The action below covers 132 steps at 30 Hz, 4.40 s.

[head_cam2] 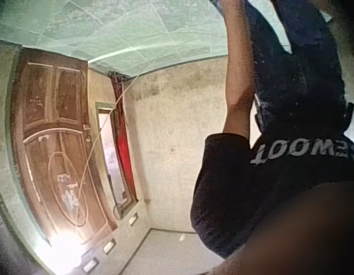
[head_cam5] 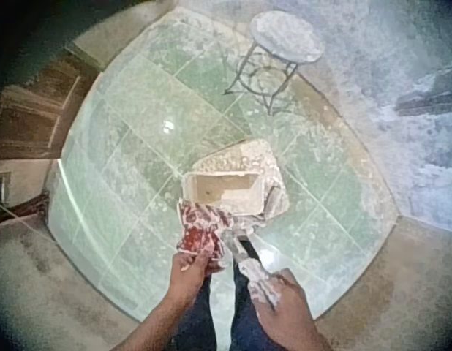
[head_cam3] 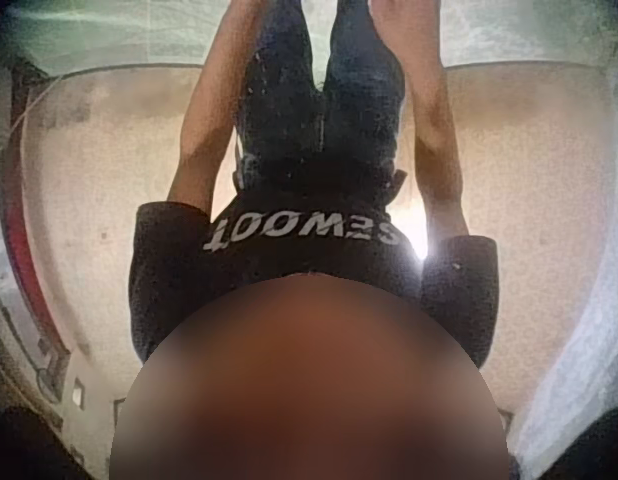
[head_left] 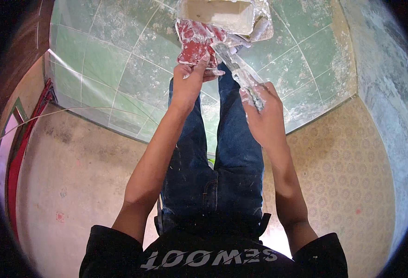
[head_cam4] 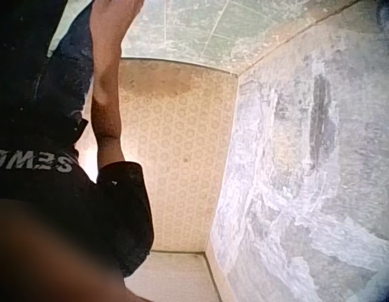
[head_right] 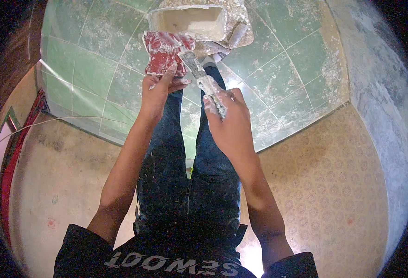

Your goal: The person applies wall filler to a wall with a putty knife, spreading the filler over cracks and holes.

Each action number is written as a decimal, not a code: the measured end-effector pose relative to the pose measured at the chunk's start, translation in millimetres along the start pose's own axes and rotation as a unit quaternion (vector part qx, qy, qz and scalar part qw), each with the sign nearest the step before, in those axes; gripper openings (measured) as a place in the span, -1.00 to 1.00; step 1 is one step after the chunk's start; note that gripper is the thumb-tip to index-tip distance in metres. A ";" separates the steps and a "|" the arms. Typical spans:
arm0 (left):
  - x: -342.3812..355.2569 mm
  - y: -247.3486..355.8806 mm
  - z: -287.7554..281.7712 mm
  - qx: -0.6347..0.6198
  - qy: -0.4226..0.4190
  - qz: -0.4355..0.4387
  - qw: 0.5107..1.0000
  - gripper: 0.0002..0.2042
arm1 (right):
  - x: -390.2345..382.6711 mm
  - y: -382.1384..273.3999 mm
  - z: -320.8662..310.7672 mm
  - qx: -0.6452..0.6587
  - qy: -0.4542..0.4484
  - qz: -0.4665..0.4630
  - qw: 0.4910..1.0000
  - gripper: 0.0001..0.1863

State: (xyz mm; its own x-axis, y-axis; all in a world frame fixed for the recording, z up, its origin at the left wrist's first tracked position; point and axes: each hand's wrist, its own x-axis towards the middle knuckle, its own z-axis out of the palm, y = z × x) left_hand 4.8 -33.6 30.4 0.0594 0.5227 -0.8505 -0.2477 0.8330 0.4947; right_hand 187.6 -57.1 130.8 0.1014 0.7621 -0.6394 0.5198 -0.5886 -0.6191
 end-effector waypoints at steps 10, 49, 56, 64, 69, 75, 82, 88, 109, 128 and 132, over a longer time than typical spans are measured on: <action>-11.6 -4.5 2.0 0.051 -0.024 0.001 0.998 -0.75 | 37.2 -12.8 3.3 -0.031 0.062 -0.023 0.997 -0.73; 5.2 -20.1 -3.3 0.163 -0.041 -0.007 0.986 -0.78 | 34.3 -10.3 10.5 0.042 0.012 0.025 0.999 -0.69; 9.6 -20.2 -3.2 0.271 -0.045 0.060 0.960 -0.76 | 13.9 -5.6 18.7 0.026 -0.023 0.031 0.999 -0.78; 4.2 -24.2 -0.9 0.266 -0.030 0.048 0.962 -0.77 | 59.6 0.7 10.6 0.026 0.034 0.004 0.999 -0.65; 8.8 -24.5 -4.4 0.286 -0.013 0.075 0.955 -0.77 | 21.0 -8.0 1.4 0.062 0.013 0.055 0.996 -0.70; 10.9 -24.1 0.6 0.335 -0.007 0.136 0.933 -0.76 | 14.7 -3.4 22.7 0.022 0.012 -0.033 0.999 -0.74; 5.7 -18.3 0.2 0.317 -0.003 0.108 0.942 -0.77 | 54.0 -3.3 22.2 0.064 0.072 0.034 0.995 -0.73; 8.6 -10.0 1.1 0.200 0.007 0.109 0.974 -0.77 | 6.1 1.3 12.4 0.072 0.029 0.066 0.995 -0.75; 14.1 -5.5 3.8 0.096 0.054 0.106 0.988 -0.72 | 8.8 0.5 -3.5 0.009 0.008 0.020 1.000 -0.73; 7.1 3.8 23.0 0.100 0.067 0.167 0.979 -0.77 | 3.3 -20.1 10.9 0.022 0.023 0.016 0.999 -0.73; 6.3 2.3 16.1 0.126 0.044 0.154 0.979 -0.78 | 9.0 -15.5 14.3 0.038 0.029 0.021 0.999 -0.72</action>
State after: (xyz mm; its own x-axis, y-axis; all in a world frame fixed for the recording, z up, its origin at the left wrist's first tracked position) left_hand 20.2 -25.4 29.0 -0.0677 0.7479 -0.6603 0.0066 0.6621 0.7494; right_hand 168.3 -45.0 128.1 0.1716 0.7499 -0.6389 0.4491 -0.6367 -0.6268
